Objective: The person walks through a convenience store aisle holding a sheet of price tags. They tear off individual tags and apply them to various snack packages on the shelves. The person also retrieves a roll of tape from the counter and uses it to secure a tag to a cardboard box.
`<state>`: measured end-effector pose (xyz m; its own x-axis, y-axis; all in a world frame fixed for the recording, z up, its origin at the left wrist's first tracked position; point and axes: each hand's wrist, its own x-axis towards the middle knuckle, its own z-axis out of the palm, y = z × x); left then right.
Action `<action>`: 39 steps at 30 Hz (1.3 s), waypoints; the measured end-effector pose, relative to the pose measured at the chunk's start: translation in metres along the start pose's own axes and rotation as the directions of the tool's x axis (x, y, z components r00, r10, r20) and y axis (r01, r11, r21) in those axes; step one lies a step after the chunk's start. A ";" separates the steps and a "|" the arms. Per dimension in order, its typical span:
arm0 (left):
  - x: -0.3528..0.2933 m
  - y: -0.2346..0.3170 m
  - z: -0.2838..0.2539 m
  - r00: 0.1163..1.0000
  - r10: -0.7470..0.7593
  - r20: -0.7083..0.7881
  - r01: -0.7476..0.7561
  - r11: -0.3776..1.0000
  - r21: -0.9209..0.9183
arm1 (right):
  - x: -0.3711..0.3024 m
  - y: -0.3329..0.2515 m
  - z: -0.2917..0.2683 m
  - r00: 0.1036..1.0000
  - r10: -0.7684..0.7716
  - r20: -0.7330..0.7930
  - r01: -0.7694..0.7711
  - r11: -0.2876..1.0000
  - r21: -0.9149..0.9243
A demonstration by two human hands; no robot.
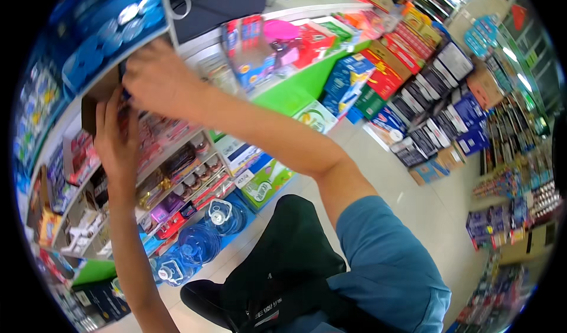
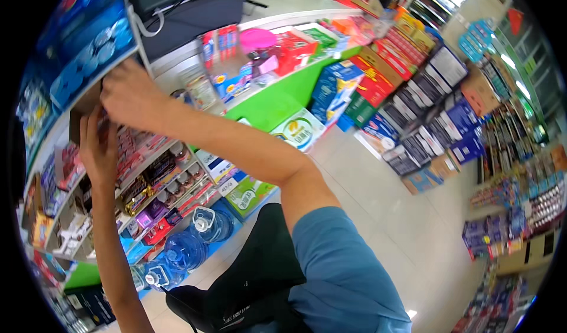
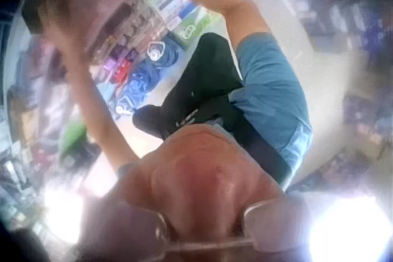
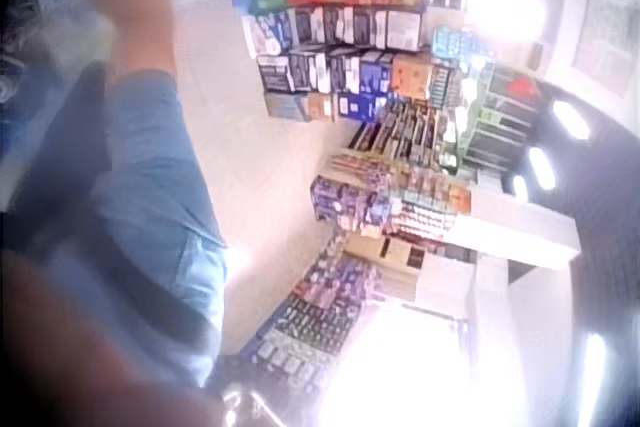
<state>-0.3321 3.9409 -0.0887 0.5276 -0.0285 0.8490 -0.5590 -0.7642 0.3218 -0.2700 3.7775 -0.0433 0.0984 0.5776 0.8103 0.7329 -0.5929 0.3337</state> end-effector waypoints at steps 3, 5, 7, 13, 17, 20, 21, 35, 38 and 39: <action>0.010 0.011 -0.004 0.996 0.068 0.062 -0.075 0.989 0.127 | -0.002 0.004 -0.009 0.997 0.036 -0.074 -0.033 0.999 0.034; 0.023 0.016 0.000 0.987 0.120 0.104 -0.131 0.986 0.104 | -0.004 0.004 -0.013 0.993 0.119 -0.028 -0.118 0.993 0.014; 0.021 0.014 0.001 0.976 -0.083 0.201 0.090 0.996 -0.026 | -0.002 -0.004 -0.013 0.982 0.188 -0.003 -0.188 0.982 0.031; 0.050 0.037 -0.016 0.757 -0.481 0.442 0.433 0.876 0.211 | -0.021 -0.047 -0.095 0.855 0.501 0.135 -0.518 0.810 0.275; 0.028 0.030 -0.053 0.890 -0.238 0.390 0.220 0.971 0.090 | -0.110 -0.098 -0.236 0.283 0.593 0.754 -0.936 0.342 0.082; 0.000 0.040 -0.090 0.779 -0.473 0.411 0.425 0.881 0.208 | -0.230 -0.174 -0.370 -0.192 0.623 0.758 -0.931 0.129 -0.342; -0.015 0.042 -0.102 0.778 -0.482 0.402 0.419 0.876 0.239 | -0.274 -0.211 -0.419 -0.345 0.624 0.701 -0.872 0.063 -0.486; -0.209 0.351 -0.052 -0.043 -0.217 0.975 0.698 0.692 0.185 | -0.368 -0.554 -0.772 -0.954 -0.298 0.032 0.273 -0.823 0.498; -0.208 0.437 -0.002 0.096 0.088 0.992 0.457 0.881 -0.122 | -0.412 -0.560 -0.780 -0.950 -0.277 0.145 0.312 -0.838 0.447; -0.217 0.456 0.016 0.140 0.229 0.963 0.307 0.915 -0.262 | -0.440 -0.560 -0.786 -0.953 -0.262 0.155 0.302 -0.867 0.395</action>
<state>-0.6915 3.5887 -0.1333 0.5623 -0.7995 -0.2114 -0.5170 -0.5393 0.6647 -1.2525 3.4146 -0.2079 -0.1813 -0.3084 -0.9338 -0.3396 0.9108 -0.2349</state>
